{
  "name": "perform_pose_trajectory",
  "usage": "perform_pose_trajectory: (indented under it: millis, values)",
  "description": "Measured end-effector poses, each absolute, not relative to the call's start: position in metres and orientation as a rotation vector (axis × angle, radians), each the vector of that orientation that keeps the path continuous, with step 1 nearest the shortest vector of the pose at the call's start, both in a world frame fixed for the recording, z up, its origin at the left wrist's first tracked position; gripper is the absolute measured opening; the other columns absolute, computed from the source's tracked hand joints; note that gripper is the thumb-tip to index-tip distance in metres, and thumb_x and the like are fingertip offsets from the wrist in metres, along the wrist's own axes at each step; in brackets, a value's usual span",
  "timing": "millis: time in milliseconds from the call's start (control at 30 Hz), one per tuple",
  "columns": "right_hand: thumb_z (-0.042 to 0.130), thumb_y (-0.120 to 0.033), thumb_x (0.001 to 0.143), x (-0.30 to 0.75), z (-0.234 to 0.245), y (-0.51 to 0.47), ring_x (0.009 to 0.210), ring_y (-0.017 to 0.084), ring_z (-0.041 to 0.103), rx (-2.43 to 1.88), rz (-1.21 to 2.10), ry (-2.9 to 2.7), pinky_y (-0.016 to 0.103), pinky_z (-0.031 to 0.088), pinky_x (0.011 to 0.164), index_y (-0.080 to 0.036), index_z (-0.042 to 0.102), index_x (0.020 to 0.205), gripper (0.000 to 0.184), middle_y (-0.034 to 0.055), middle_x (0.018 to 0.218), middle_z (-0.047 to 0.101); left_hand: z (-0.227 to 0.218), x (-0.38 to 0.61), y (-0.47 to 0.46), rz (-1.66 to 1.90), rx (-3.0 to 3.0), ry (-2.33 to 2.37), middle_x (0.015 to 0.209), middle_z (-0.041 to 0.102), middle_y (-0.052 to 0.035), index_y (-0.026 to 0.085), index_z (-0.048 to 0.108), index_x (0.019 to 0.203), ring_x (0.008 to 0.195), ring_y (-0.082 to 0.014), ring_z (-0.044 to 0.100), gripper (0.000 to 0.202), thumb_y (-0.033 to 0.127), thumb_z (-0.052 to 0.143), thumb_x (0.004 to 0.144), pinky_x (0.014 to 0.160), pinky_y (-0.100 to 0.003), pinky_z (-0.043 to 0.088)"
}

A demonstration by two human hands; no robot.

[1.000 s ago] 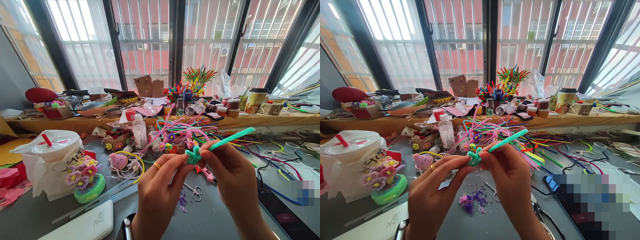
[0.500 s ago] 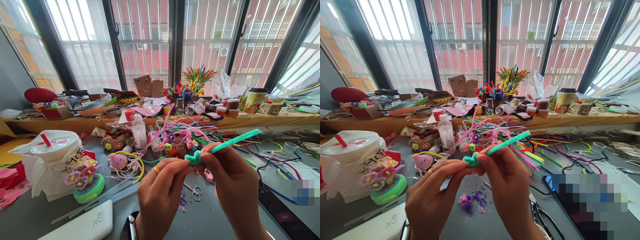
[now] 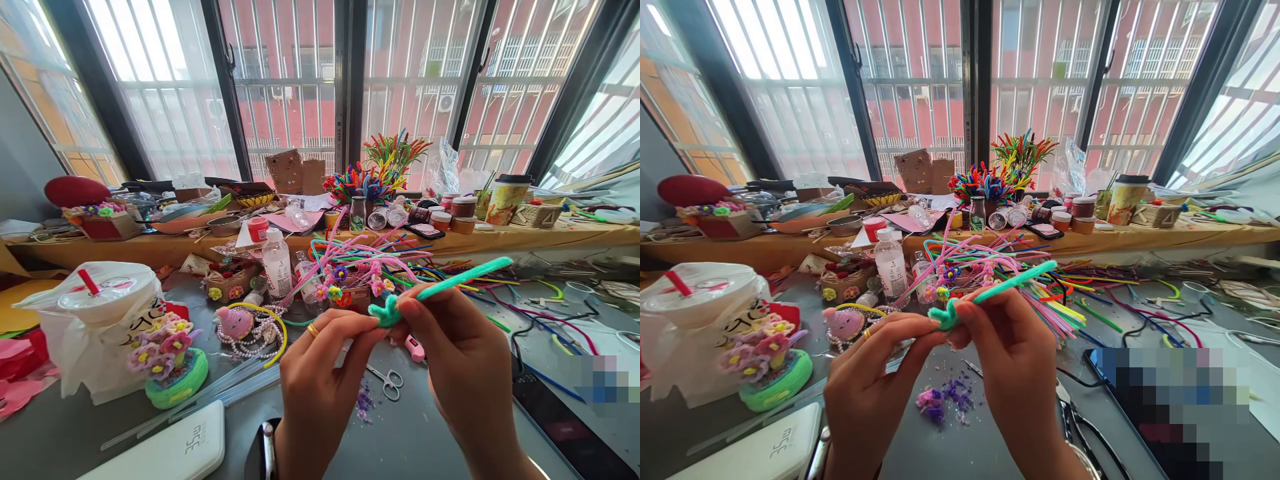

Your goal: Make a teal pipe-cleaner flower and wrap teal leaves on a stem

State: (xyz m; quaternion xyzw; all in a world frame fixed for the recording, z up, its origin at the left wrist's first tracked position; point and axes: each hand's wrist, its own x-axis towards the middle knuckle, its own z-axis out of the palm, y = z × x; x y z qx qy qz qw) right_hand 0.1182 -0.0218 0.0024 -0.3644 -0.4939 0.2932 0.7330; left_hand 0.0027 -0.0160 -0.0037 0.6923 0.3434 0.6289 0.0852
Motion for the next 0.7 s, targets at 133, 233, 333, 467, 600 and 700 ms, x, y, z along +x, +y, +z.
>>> perform_pose_trajectory:
  millis: [133, 233, 333, 467, 600, 700]
  values:
    - [0.063, -0.024, 0.071, 0.1192, 0.0012, -0.0199, 0.041, 0.009, 0.053, -0.786, 0.650, -1.027, 0.019, 0.045, 0.039, -0.019, 0.060, 0.068, 0.006, -0.0028, 0.048, 0.059, -0.0004, 0.0071, -0.0150, 1.772, 1.611, 0.927, 0.066, 0.066, 0.0027, 0.020, 0.063, 0.071, 0.058, -0.0120, 0.062, 0.014, 0.015, 0.070, 0.060, 0.060, -0.020, 0.050]
    - [0.064, -0.023, 0.070, 0.1194, 0.0008, -0.0201, 0.042, 0.009, 0.053, -0.778, 0.677, -1.033, 0.018, 0.043, 0.037, -0.019, 0.061, 0.067, 0.005, -0.0019, 0.052, 0.061, 0.0022, 0.0093, -0.0165, 1.635, 1.358, 0.814, 0.067, 0.068, 0.0015, 0.019, 0.065, 0.070, 0.060, -0.0123, 0.063, 0.011, 0.016, 0.069, 0.060, 0.059, -0.019, 0.051]
    - [0.064, -0.023, 0.069, 0.1204, 0.0011, -0.0205, 0.045, 0.009, 0.054, -0.776, 0.699, -1.100, 0.017, 0.040, 0.036, -0.019, 0.062, 0.066, 0.005, -0.0008, 0.056, 0.062, 0.0029, 0.0094, -0.0166, 1.538, 1.191, 0.742, 0.064, 0.068, 0.0006, 0.017, 0.067, 0.069, 0.059, -0.0124, 0.063, 0.007, 0.016, 0.067, 0.062, 0.058, -0.019, 0.052]
    - [0.062, -0.023, 0.071, 0.1227, 0.0023, -0.0197, 0.047, 0.009, 0.052, -0.704, 0.730, -1.173, 0.017, 0.037, 0.037, -0.020, 0.062, 0.066, 0.005, -0.0012, 0.057, 0.060, 0.0031, 0.0091, -0.0160, 1.476, 1.069, 0.630, 0.059, 0.067, 0.0007, 0.015, 0.067, 0.068, 0.054, -0.0093, 0.061, 0.006, 0.018, 0.067, 0.063, 0.057, -0.016, 0.051]
    - [0.061, -0.020, 0.072, 0.1243, 0.0045, -0.0188, 0.046, 0.006, 0.048, -0.672, 0.793, -1.229, 0.017, 0.037, 0.039, -0.020, 0.062, 0.065, 0.007, -0.0019, 0.061, 0.057, 0.0036, 0.0101, -0.0161, 1.452, 1.042, 0.564, 0.061, 0.067, 0.0005, 0.014, 0.067, 0.071, 0.055, -0.0075, 0.060, 0.009, 0.015, 0.068, 0.062, 0.057, -0.013, 0.049]
    - [0.060, -0.019, 0.072, 0.1269, 0.0062, -0.0181, 0.050, 0.008, 0.049, -0.644, 0.882, -1.304, 0.020, 0.039, 0.044, -0.019, 0.060, 0.059, 0.013, -0.0017, 0.059, 0.054, 0.0037, 0.0093, -0.0153, 1.439, 1.046, 0.541, 0.060, 0.067, 0.0009, 0.013, 0.066, 0.067, 0.054, -0.0065, 0.059, 0.006, 0.011, 0.068, 0.062, 0.054, -0.011, 0.048]
